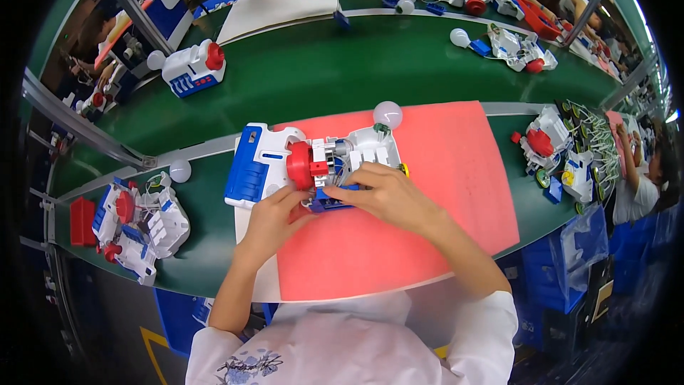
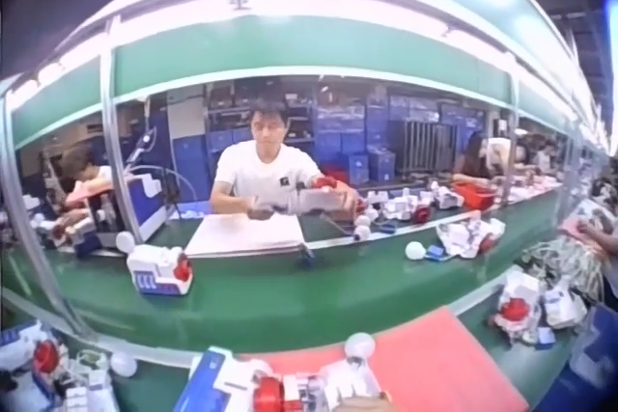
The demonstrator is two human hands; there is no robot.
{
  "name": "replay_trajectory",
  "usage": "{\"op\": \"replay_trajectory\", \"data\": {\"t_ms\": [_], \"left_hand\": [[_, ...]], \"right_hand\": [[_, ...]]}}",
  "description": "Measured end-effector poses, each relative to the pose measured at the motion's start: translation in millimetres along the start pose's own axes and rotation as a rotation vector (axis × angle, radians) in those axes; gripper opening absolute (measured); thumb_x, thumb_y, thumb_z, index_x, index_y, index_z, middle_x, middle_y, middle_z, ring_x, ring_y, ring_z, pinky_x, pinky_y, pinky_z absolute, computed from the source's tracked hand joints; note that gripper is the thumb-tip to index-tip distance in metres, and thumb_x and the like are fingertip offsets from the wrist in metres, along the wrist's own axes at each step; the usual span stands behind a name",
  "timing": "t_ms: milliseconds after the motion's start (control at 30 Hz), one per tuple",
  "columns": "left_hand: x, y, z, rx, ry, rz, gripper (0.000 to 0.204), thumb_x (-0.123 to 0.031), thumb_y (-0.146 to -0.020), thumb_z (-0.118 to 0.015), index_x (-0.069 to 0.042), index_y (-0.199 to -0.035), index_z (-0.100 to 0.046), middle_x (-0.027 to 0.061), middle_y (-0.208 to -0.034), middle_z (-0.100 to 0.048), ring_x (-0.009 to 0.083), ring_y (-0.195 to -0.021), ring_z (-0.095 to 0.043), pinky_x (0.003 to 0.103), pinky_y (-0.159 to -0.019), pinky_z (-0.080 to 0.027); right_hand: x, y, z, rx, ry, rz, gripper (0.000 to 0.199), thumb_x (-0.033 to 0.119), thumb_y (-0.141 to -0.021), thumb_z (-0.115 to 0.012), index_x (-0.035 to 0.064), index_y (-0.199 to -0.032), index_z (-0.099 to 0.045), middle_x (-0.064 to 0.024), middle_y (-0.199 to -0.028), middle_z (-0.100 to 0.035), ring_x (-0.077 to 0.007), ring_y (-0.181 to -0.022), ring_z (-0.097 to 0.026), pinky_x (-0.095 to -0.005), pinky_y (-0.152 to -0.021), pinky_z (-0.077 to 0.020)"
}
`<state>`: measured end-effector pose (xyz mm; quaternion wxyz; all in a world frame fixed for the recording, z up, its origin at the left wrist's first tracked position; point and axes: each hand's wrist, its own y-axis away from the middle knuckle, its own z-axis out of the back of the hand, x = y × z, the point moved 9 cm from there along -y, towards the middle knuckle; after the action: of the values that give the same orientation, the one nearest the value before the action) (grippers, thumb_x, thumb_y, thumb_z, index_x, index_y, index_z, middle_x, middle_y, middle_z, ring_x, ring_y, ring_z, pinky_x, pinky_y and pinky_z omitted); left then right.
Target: Assembling the plastic components, wiring, and light bulb of a toy device on an assembly line.
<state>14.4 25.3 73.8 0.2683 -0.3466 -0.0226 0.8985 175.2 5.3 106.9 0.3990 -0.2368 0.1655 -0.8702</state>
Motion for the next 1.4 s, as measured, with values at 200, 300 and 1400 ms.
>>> {"op": "replay_trajectory", "data": {"t_ms": [200,300,1400], "left_hand": [[11,-4,-7,0.031,-0.052,-0.013,0.023,-0.016,-0.077,-0.078,-0.005,-0.094,-0.068,0.0078,-0.086,-0.067,0.026,-0.077,-0.068,0.037,-0.066,-0.054],[10,-4,-9,0.022,-0.05,-0.027,0.021,-0.016,-0.077,-0.079,-0.005,-0.092,-0.068,0.0076,-0.086,-0.067,0.0259,-0.076,-0.068,0.037,-0.065,-0.054],[171,59,68,-0.609,0.566,0.594,0.037,-0.031,-0.093,-0.071,0.001,-0.107,-0.062,0.0062,-0.091,-0.066,0.0097,-0.079,-0.061,0.023,-0.071,-0.049]], "right_hand": [[-5,-6,-3,0.119,-0.006,-0.016,0.05,0.003,-0.074,-0.07,0.0188,-0.122,-0.071,-0.0023,-0.096,-0.065,-0.0187,-0.089,-0.062,-0.0323,-0.074,-0.0543],[-5,-3,-5,0.14,-0.032,-0.042,0.051,0.004,-0.073,-0.071,0.0187,-0.122,-0.071,-0.0021,-0.096,-0.065,-0.0185,-0.089,-0.062,-0.0321,-0.075,-0.0537],[-9,-17,-9,-0.146,-0.276,-0.117,0.04,0.014,-0.08,-0.078,0.0127,-0.119,-0.072,-0.0035,-0.113,-0.062,-0.0204,-0.091,-0.054,-0.0334,-0.078,-0.0484]]}}
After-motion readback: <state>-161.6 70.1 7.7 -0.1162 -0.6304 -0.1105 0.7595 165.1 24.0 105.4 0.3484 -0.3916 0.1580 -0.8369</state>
